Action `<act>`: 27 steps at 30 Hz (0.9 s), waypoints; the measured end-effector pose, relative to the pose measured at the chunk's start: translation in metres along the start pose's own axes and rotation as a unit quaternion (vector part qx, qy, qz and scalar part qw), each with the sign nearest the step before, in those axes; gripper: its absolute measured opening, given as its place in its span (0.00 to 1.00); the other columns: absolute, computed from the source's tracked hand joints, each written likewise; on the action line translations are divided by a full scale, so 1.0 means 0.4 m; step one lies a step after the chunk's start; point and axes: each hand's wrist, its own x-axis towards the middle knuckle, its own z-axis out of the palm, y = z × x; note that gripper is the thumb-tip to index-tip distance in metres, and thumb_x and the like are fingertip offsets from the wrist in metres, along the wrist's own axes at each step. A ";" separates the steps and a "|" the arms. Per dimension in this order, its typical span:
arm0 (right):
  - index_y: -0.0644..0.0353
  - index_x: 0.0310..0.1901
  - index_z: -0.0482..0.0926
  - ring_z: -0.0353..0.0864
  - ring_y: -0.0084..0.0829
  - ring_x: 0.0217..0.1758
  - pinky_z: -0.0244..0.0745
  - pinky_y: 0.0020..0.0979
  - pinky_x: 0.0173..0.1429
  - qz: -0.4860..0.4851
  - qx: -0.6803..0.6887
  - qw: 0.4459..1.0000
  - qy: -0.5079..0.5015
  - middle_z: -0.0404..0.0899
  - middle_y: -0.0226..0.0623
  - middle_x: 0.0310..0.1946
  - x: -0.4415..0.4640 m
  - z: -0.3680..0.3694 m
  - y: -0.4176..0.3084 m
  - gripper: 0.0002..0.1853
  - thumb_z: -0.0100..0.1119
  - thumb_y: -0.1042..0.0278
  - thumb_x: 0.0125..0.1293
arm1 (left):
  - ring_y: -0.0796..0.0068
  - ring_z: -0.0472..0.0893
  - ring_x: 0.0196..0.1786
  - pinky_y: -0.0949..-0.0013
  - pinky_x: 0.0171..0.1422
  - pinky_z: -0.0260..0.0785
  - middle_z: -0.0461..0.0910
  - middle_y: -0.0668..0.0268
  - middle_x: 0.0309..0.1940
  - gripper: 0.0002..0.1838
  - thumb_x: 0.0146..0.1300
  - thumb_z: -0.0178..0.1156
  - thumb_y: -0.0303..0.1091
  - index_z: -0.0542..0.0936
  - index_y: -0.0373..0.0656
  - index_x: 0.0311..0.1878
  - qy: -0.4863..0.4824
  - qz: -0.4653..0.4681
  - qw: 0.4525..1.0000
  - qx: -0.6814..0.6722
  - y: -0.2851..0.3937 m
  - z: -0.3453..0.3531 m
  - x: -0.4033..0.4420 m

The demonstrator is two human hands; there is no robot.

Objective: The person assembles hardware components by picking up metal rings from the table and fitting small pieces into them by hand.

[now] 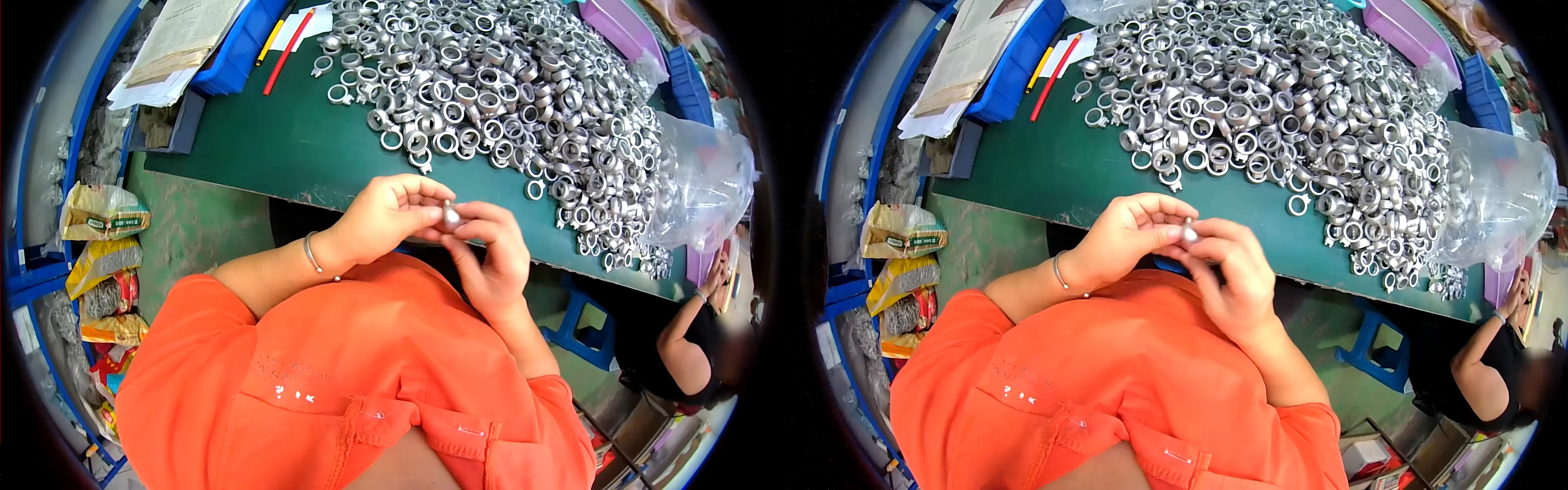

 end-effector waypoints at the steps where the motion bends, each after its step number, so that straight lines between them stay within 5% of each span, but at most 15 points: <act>1: 0.63 0.33 0.77 0.79 0.35 0.40 0.76 0.32 0.44 -0.023 0.021 0.999 -0.041 0.79 0.41 0.39 0.007 -0.003 0.001 0.11 0.67 0.82 0.47 | 0.70 0.81 0.42 0.68 0.45 0.77 0.79 0.58 0.40 0.12 0.67 0.50 0.27 0.73 0.31 0.50 0.007 -0.048 0.995 -0.090 0.005 -0.002 0.002; 4: 0.64 0.34 0.78 0.78 0.38 0.38 0.75 0.31 0.42 -0.066 -0.010 0.997 -0.035 0.79 0.41 0.37 0.048 -0.007 0.015 0.10 0.63 0.84 0.49 | 0.67 0.80 0.42 0.67 0.43 0.76 0.77 0.61 0.38 0.17 0.70 0.41 0.32 0.71 0.31 0.54 -0.016 -0.123 0.952 -0.279 0.013 -0.020 0.012; 6: 0.63 0.38 0.78 0.75 0.42 0.39 0.72 0.35 0.43 -0.071 -0.147 0.986 0.039 0.75 0.41 0.36 0.080 -0.011 0.076 0.14 0.58 0.88 0.48 | 0.72 0.79 0.37 0.72 0.35 0.73 0.77 0.63 0.36 0.15 0.70 0.42 0.34 0.72 0.33 0.51 0.002 -0.156 0.952 -0.264 0.025 -0.020 0.012; 8: 0.62 0.39 0.78 0.72 0.42 0.40 0.69 0.38 0.44 -0.021 -0.296 0.955 0.005 0.73 0.41 0.37 0.133 -0.032 0.125 0.16 0.55 0.87 0.47 | 0.74 0.78 0.33 0.74 0.32 0.70 0.77 0.63 0.35 0.14 0.70 0.43 0.35 0.73 0.35 0.48 0.003 -0.130 0.972 -0.194 0.018 -0.015 0.022; 15: 0.60 0.34 0.78 0.71 0.41 0.42 0.65 0.37 0.42 -0.053 -0.315 0.945 -0.067 0.74 0.36 0.40 0.169 -0.074 0.146 0.07 0.59 0.76 0.52 | 0.81 0.73 0.28 0.78 0.27 0.64 0.76 0.66 0.31 0.08 0.68 0.51 0.34 0.74 0.40 0.40 0.064 -0.079 0.988 -0.119 0.033 0.022 0.048; 19: 0.60 0.32 0.76 0.73 0.39 0.37 0.66 0.36 0.38 -0.084 -0.246 0.961 -0.093 0.75 0.36 0.36 0.163 -0.085 0.158 0.06 0.60 0.78 0.51 | 0.82 0.74 0.30 0.79 0.30 0.68 0.76 0.67 0.32 0.06 0.65 0.56 0.31 0.76 0.39 0.40 0.134 -0.060 0.987 -0.068 0.029 0.059 0.056; 22: 0.62 0.39 0.75 0.75 0.28 0.27 0.69 0.25 0.31 0.122 0.016 0.989 -0.086 0.75 0.35 0.30 0.153 -0.093 0.140 0.13 0.60 0.86 0.51 | 0.82 0.75 0.31 0.78 0.31 0.70 0.77 0.68 0.31 0.07 0.64 0.57 0.31 0.77 0.39 0.42 0.154 -0.064 0.984 -0.064 0.025 0.088 0.064; 24: 0.62 0.42 0.75 0.75 0.22 0.30 0.69 0.22 0.34 0.161 0.157 0.972 -0.069 0.75 0.33 0.32 0.142 -0.091 0.143 0.15 0.62 0.85 0.52 | 0.82 0.75 0.30 0.78 0.31 0.70 0.77 0.68 0.31 0.08 0.64 0.57 0.31 0.78 0.38 0.42 0.161 -0.059 0.982 -0.084 0.022 0.107 0.072; 27: 0.63 0.41 0.76 0.75 0.21 0.32 0.70 0.21 0.35 0.112 0.190 0.970 -0.100 0.76 0.33 0.34 0.127 -0.098 0.163 0.15 0.62 0.86 0.51 | 0.82 0.75 0.29 0.79 0.30 0.69 0.77 0.69 0.29 0.08 0.64 0.57 0.33 0.78 0.38 0.41 0.160 -0.032 0.982 -0.098 0.021 0.116 0.079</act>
